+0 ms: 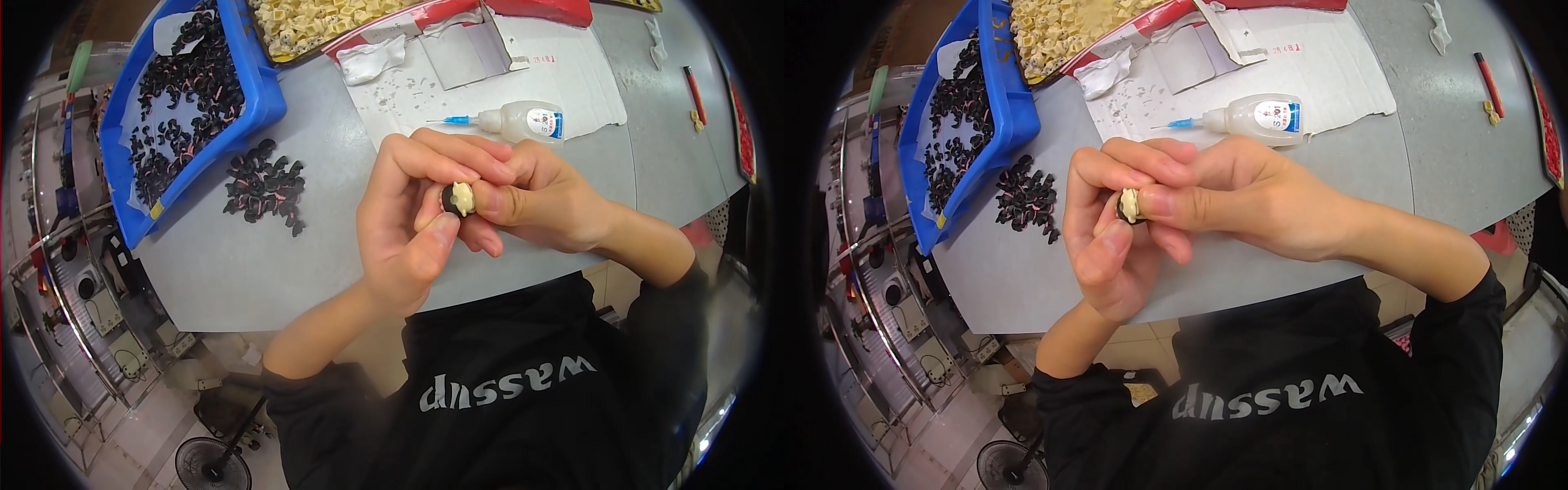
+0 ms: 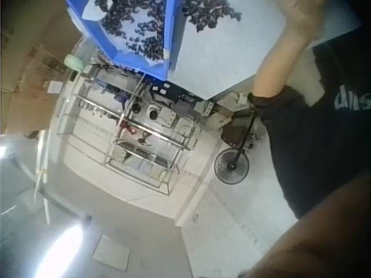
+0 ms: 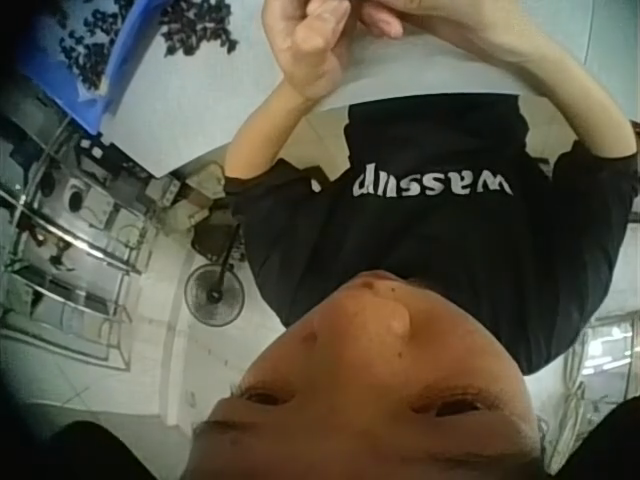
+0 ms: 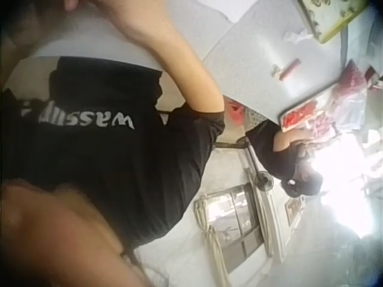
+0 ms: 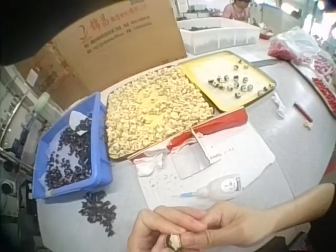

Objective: Manually assembling small toy components by applying glue and joining parts.

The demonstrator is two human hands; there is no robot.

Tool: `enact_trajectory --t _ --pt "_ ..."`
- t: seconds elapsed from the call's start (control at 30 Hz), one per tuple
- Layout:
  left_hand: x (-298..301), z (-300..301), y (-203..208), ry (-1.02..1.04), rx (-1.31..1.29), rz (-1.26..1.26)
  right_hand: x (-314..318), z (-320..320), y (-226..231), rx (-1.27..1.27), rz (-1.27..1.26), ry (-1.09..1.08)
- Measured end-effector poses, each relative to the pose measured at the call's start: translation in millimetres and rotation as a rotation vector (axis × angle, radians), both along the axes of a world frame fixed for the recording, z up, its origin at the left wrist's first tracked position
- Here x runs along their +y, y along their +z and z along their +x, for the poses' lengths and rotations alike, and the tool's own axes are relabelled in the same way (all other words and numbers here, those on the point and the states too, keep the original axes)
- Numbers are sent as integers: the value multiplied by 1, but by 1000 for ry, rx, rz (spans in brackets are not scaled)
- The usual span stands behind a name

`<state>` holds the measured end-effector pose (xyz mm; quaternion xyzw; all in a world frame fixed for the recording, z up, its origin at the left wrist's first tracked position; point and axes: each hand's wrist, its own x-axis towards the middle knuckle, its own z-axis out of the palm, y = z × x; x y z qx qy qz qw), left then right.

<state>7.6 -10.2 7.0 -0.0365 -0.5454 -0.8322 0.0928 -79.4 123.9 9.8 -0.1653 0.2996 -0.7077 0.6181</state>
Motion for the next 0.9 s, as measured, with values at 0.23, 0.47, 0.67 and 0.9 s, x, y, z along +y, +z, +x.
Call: enact_trajectory --t 0.23,0.47,0.67,0.9 --pt "0 1 0 2 -42 53 -2 -1 -2 21 9 -17" --pt "-1 0 -2 -25 -13 90 -2 -3 3 186 41 -22" --pt "1 -1 -1 -16 -10 67 -1 -3 0 206 27 -29" --pt "1 -1 -1 -11 -26 67 -1 -3 1 210 27 -44"
